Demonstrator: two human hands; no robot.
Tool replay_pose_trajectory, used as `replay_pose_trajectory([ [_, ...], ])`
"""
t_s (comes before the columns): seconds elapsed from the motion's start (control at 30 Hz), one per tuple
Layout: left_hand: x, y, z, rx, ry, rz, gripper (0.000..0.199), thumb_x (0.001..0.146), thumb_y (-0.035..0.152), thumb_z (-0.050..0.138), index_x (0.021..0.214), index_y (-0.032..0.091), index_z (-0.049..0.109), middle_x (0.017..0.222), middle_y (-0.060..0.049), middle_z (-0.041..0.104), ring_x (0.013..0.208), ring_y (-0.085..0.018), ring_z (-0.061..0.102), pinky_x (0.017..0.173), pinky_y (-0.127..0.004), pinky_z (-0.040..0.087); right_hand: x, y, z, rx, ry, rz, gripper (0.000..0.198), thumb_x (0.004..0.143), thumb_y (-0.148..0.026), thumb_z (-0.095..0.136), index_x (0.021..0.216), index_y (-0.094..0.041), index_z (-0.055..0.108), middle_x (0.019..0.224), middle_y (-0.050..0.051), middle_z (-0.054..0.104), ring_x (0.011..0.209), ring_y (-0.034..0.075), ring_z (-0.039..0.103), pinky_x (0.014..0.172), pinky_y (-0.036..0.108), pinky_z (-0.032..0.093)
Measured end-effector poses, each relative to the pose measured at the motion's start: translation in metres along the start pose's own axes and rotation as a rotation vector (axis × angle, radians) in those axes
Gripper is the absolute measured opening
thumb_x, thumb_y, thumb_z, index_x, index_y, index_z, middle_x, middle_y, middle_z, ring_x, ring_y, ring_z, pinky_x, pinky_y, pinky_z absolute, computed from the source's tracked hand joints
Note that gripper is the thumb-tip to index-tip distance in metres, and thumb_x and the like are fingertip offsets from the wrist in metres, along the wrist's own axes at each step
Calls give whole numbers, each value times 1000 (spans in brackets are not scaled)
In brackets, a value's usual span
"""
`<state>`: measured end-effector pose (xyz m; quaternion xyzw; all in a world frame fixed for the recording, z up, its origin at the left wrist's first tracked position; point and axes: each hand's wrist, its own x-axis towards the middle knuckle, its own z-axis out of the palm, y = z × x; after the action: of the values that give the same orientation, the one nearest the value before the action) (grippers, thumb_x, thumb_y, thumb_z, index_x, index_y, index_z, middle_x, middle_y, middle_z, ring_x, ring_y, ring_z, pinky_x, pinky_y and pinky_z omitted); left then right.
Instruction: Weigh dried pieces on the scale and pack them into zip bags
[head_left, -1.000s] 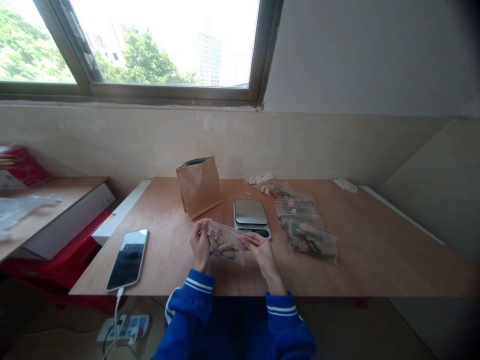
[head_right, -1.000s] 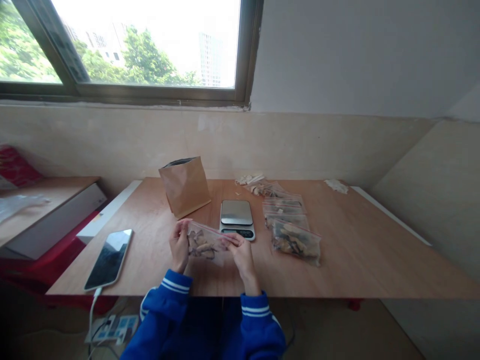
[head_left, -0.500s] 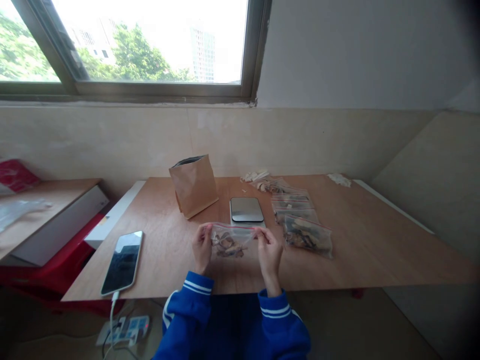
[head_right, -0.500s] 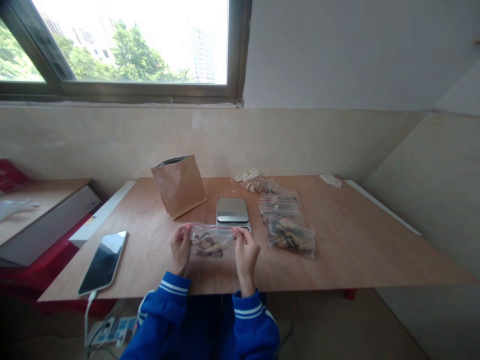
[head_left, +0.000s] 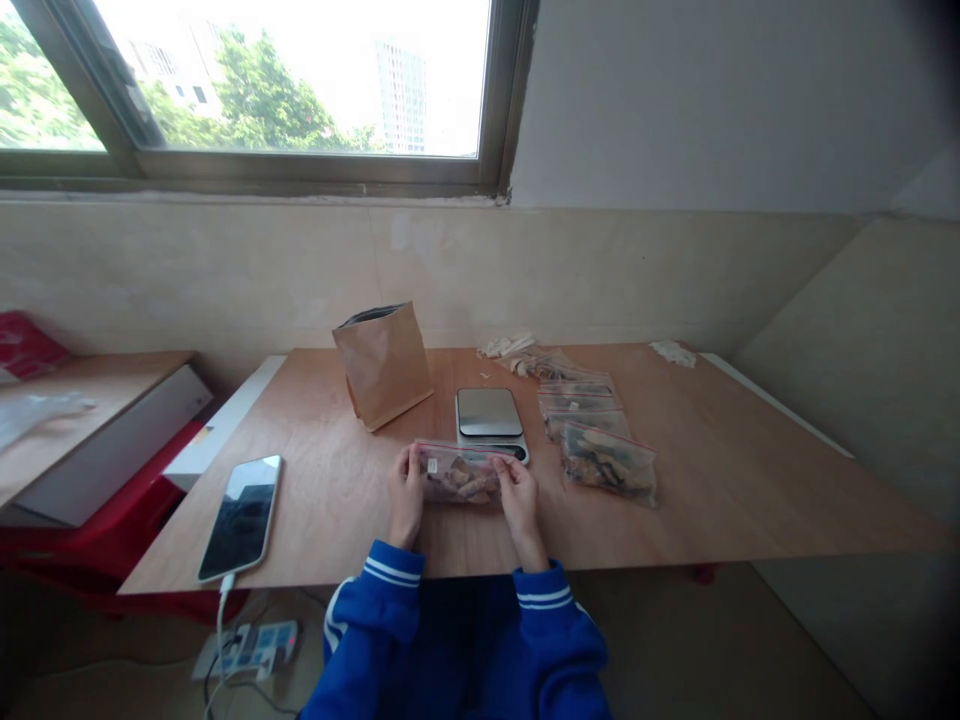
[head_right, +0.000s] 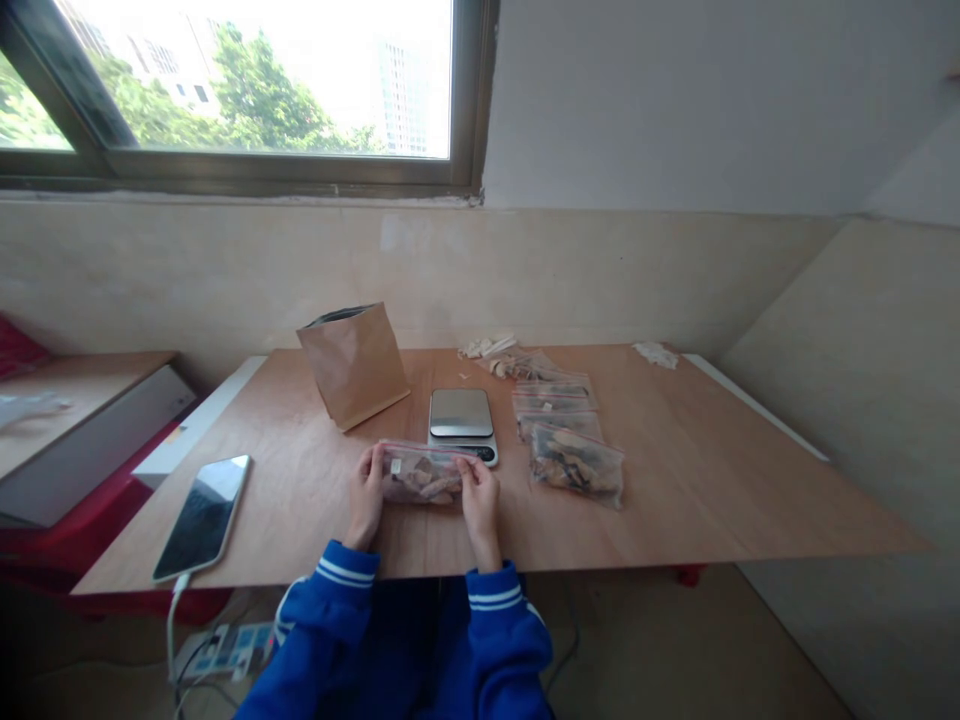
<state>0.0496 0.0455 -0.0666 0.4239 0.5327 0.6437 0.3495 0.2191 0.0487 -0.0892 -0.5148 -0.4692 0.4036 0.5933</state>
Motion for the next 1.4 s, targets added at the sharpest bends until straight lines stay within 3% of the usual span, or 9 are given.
replay_pose_trajectory([
  [0.17,3,-11,3,-5,183,-67,48,82,64,49,75,17,54,53,6,44,40,-8,39,40,-21,30,0,0,-4,-164,141,-103,45,89,-57,46,95,-18,69,97,11,73,91,26,66,82,36,50],
  [0.3,4,-12,-1,-57,95,-163,51,82,67,46,86,17,55,55,8,42,33,-5,34,33,-19,22,2,0,-12,-180,207,-110,49,91,-57,43,98,-15,68,89,11,73,78,24,65,73,33,50],
  [0.4,1,-10,0,-70,49,-176,54,84,67,43,90,16,59,61,4,49,42,-7,43,40,-20,33,2,2,-13,-156,187,-112,51,90,-58,43,96,-15,68,83,10,72,72,22,64,70,32,49],
  [0.5,-4,-5,2,-75,-1,-141,49,84,62,47,92,17,63,75,-2,61,64,-12,57,59,-23,46,2,3,-10,-152,186,-109,51,89,-59,44,96,-15,68,85,10,72,72,22,64,69,31,49],
  [0.6,-6,-1,4,-65,-117,-63,38,82,54,57,88,17,65,85,-3,65,81,-16,61,75,-26,47,0,3,-9,-159,197,-117,50,90,-59,44,96,-15,68,88,10,72,74,22,63,70,32,49],
  [0.77,-4,-4,4,-81,-53,-71,34,81,51,61,87,17,63,74,0,61,70,-14,56,64,-24,44,-3,2,-6,-161,161,-131,46,91,-55,44,96,-17,69,90,10,73,76,22,64,69,31,50],
  [0.93,-2,-10,3,-49,22,-62,38,80,53,61,84,15,63,68,1,58,62,-12,51,59,-23,40,-4,5,-4,-119,127,-84,47,90,-57,44,98,-17,69,88,9,73,60,18,60,57,28,49],
  [1.03,-2,-10,3,-35,15,-52,38,79,53,62,81,15,64,64,2,56,60,-12,49,58,-23,39,-2,6,-6,-91,174,-105,44,88,-56,50,95,-17,69,92,9,73,71,20,65,64,29,50],
  [1.4,-3,-13,-1,-43,-20,-97,41,79,54,61,89,15,69,80,-4,68,74,-17,60,69,-27,47,-2,6,-11,-64,258,-40,49,85,-60,52,96,-15,68,81,10,72,72,23,67,67,34,52],
])
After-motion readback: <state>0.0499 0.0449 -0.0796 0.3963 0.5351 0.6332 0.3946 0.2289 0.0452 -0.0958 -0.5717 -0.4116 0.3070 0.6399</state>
